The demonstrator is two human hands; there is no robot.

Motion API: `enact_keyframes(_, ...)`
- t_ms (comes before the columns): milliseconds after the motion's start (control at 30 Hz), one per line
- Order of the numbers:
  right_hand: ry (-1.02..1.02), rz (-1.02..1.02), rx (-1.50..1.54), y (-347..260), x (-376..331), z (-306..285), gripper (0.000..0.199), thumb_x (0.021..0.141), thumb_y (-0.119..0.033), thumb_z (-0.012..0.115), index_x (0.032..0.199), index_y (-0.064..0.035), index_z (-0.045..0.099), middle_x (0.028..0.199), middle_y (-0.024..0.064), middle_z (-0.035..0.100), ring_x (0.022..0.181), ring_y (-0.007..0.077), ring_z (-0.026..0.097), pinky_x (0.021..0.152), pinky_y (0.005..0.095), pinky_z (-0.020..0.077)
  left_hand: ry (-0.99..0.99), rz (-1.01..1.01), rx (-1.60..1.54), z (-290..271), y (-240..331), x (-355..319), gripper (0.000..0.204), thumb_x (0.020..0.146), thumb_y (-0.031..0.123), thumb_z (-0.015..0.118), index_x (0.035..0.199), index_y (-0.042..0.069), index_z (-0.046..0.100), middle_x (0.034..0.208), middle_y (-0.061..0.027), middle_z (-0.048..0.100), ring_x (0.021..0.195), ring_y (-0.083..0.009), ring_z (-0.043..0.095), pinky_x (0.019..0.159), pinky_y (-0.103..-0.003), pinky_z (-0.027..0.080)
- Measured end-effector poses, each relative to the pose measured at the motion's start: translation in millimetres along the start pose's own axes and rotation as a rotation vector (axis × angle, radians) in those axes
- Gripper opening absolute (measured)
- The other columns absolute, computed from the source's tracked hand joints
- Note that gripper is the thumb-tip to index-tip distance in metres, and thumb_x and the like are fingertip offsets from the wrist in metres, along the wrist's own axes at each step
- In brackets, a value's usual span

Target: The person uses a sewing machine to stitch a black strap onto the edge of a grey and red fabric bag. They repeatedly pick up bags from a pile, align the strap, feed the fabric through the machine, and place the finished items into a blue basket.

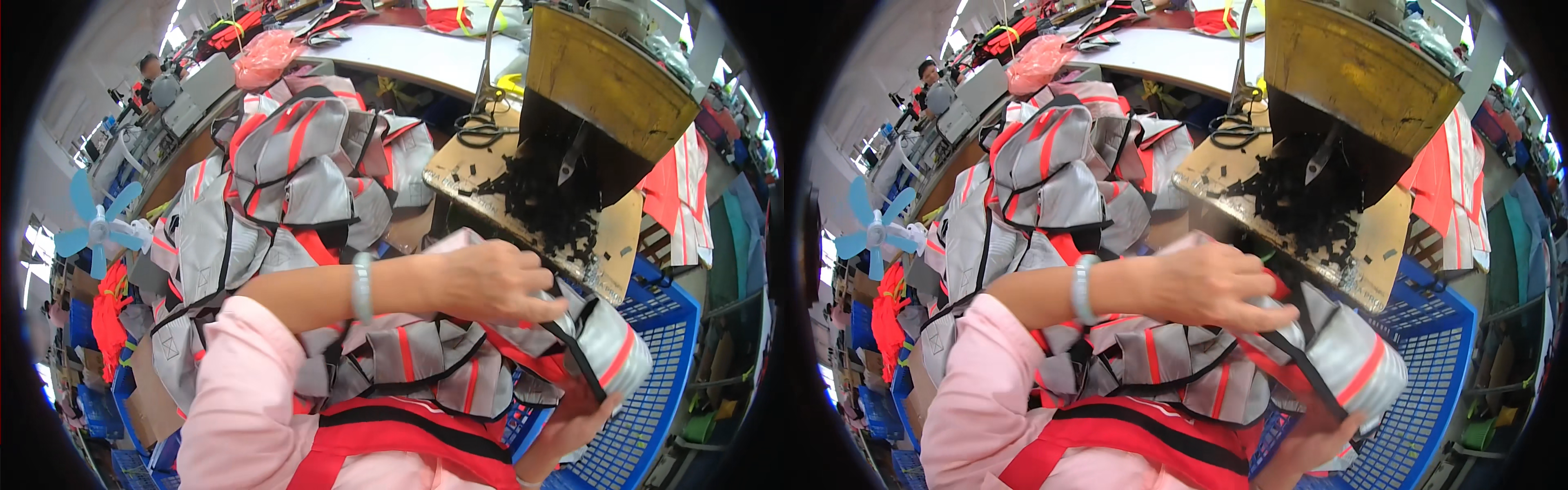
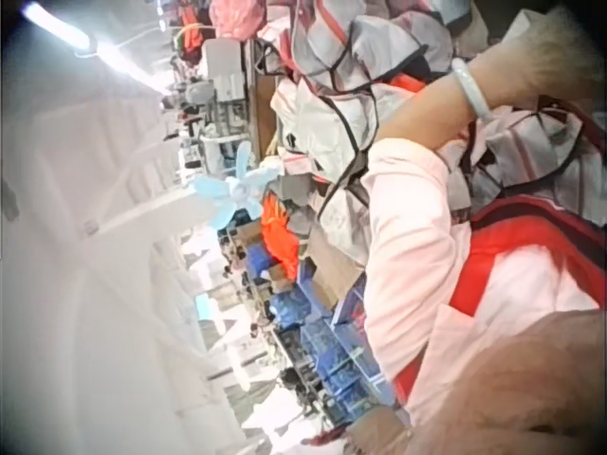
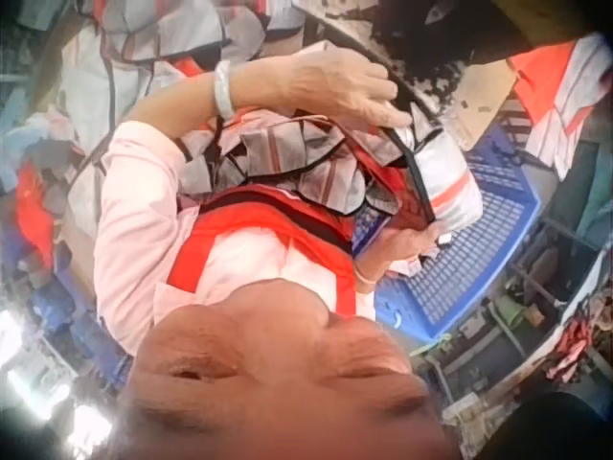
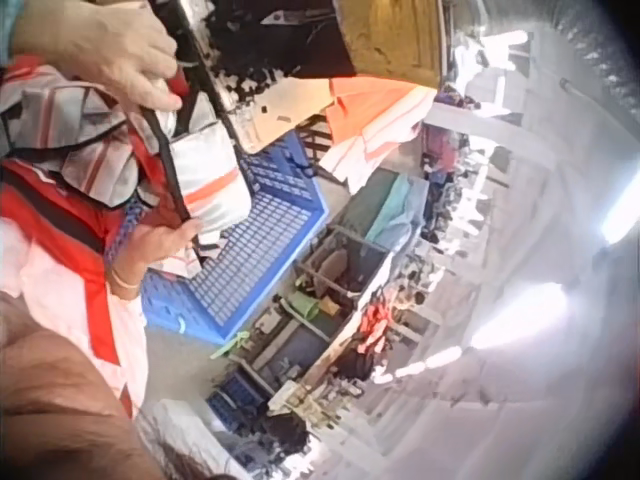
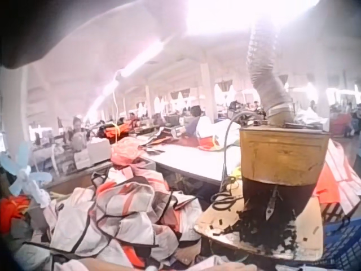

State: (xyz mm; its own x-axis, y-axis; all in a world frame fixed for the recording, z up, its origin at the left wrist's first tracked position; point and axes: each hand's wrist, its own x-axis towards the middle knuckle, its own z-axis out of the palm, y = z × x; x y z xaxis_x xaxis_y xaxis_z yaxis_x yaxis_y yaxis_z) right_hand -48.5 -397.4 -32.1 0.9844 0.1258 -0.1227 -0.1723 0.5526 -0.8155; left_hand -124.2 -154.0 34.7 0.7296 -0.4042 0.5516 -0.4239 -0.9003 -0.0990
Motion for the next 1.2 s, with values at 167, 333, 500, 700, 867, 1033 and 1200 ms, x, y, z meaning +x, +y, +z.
enact_keyframes(167,-0.061,0.057,-0.182,12,-2,-38,0.048,0.098,-0.041,0.037,0.105,0.0002,0.06,0.083,0.0117,0.067,0.07,0.0209,0.063,0.061,0.0317,0.0498,-0.195,-0.106,-0.31,25,17,21,0.075,0.064,0.038,0.074,0.128,0.012,0.044,0.112,-0.0133,0.05,0.1,-0.0295,0.053,0.083,-0.041,0.043)
enact_keyframes(333,-0.433,0.367,-0.264,25,-18,-14,0.05,0.099,-0.041,0.035,0.084,0.0012,0.06,0.065,0.0103,0.062,0.052,0.016,0.052,0.047,0.0276,0.0386,-0.093,0.01,-0.164,56,46,9,0.066,0.077,0.026,0.064,0.136,0.012,0.037,0.135,-0.0178,0.041,0.121,-0.0333,0.043,0.099,-0.045,0.037)
enact_keyframes(500,-1.037,0.25,-0.636,-20,-17,13,0.051,0.095,-0.034,0.046,0.123,0.0081,0.047,0.093,0.0175,0.062,0.077,0.02,0.06,0.072,0.0322,0.049,-0.343,-0.333,-0.673,26,26,-19,0.058,0.077,0.005,0.057,0.133,0.011,0.043,0.121,-0.0163,0.053,0.106,-0.032,0.055,0.087,-0.039,0.046)
enact_keyframes(700,-0.665,-0.423,-0.795,-25,14,16,0.096,0.075,-0.045,0.072,0.141,0.0046,0.023,0.135,0.0191,0.039,0.128,0.0262,0.035,0.108,0.0399,0.0242,-0.211,-0.449,-0.895,-22,-30,-54,0.041,0.084,0.0,0.056,0.123,0.011,0.057,0.111,-0.0132,0.062,0.098,-0.0306,0.059,0.084,-0.038,0.046)
enact_keyframes(867,-0.878,0.001,-0.438,29,32,48,0.081,0.072,-0.027,0.077,0.134,0.0053,0.036,0.123,0.0144,0.053,0.111,0.0209,0.052,0.098,0.0332,0.0374,-0.345,-0.579,-0.817,-50,-55,-61,0.043,0.077,-0.003,0.054,0.118,0.009,0.059,0.106,-0.0137,0.063,0.095,-0.0293,0.06,0.08,-0.036,0.047)
enact_keyframes(1033,-0.711,0.083,-0.25,61,32,77,0.047,0.083,-0.011,0.064,0.125,0.0033,0.046,0.118,0.0105,0.057,0.108,0.0175,0.053,0.096,0.0317,0.0384,-0.205,-0.558,-0.545,-39,-41,-56,0.05,0.074,0.013,0.057,0.123,0.002,0.052,0.122,-0.0186,0.055,0.111,-0.0334,0.053,0.095,-0.041,0.043)
enact_keyframes(1200,-0.658,0.008,-0.309,73,36,90,0.035,0.08,0.003,0.058,0.114,0.0019,0.055,0.11,0.0044,0.058,0.094,0.0079,0.054,0.081,0.0215,0.0433,-0.2,-0.536,-0.769,-49,-49,-53,0.047,0.079,0.02,0.061,0.121,0.002,0.054,0.131,-0.0195,0.048,0.123,-0.0318,0.044,0.105,-0.041,0.032)
